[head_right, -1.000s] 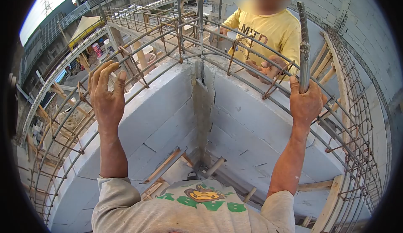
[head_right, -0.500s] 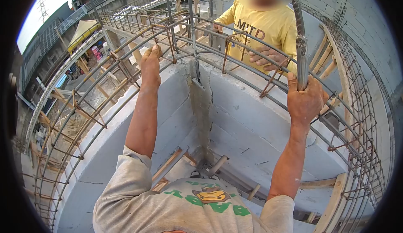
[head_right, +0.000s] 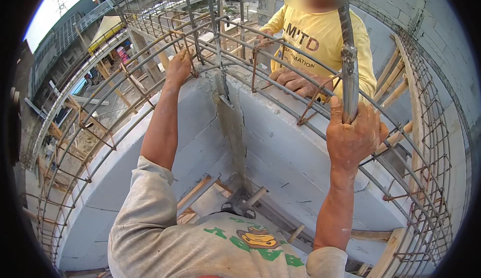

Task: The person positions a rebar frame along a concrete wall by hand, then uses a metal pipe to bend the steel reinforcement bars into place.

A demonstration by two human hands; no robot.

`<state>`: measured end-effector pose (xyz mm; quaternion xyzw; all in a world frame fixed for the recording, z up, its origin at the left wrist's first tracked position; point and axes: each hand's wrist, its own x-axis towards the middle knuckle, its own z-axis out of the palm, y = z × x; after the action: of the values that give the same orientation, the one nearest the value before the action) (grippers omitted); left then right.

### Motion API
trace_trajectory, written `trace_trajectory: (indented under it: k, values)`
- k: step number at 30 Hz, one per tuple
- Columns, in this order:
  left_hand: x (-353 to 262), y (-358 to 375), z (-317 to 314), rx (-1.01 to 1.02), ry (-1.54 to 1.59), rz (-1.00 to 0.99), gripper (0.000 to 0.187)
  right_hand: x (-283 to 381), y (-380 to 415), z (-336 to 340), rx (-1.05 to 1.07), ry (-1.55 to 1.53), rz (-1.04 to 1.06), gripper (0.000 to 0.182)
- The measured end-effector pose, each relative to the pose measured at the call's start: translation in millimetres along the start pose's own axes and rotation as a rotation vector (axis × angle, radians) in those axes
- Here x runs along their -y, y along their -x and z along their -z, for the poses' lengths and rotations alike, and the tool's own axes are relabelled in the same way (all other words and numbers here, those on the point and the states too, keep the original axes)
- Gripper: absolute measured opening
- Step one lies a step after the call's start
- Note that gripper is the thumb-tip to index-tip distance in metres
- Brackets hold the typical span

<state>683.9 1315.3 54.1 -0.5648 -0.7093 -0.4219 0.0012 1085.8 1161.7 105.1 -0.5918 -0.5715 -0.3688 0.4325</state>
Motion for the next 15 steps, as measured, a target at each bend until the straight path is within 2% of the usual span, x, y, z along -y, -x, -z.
trace_trajectory:
  k: [1,2,5,6,11,15]
  values:
    - [6,0,-4,0.014,-0.003,0.016,0.041,1,0,2,0.022,0.002,-0.008,0.038]
    - [25,-8,-13,0.05,-0.001,-0.066,0.043,1,0,3,0.043,0.005,-0.016,0.038]
    - [20,-7,-2,0.099,0.043,-0.126,0.043,1,1,3,0.064,0.029,-0.026,0.038]
    - [7,-3,7,0.148,0.021,-0.082,0.043,0,2,2,0.063,0.029,-0.027,0.038]
    - [7,-2,4,0.093,-0.024,-0.064,0.039,1,2,-1,-0.005,0.02,0.002,0.038]
    - [-6,8,9,0.08,0.05,-0.02,0.038,4,1,1,0.036,0.028,-0.007,0.035]
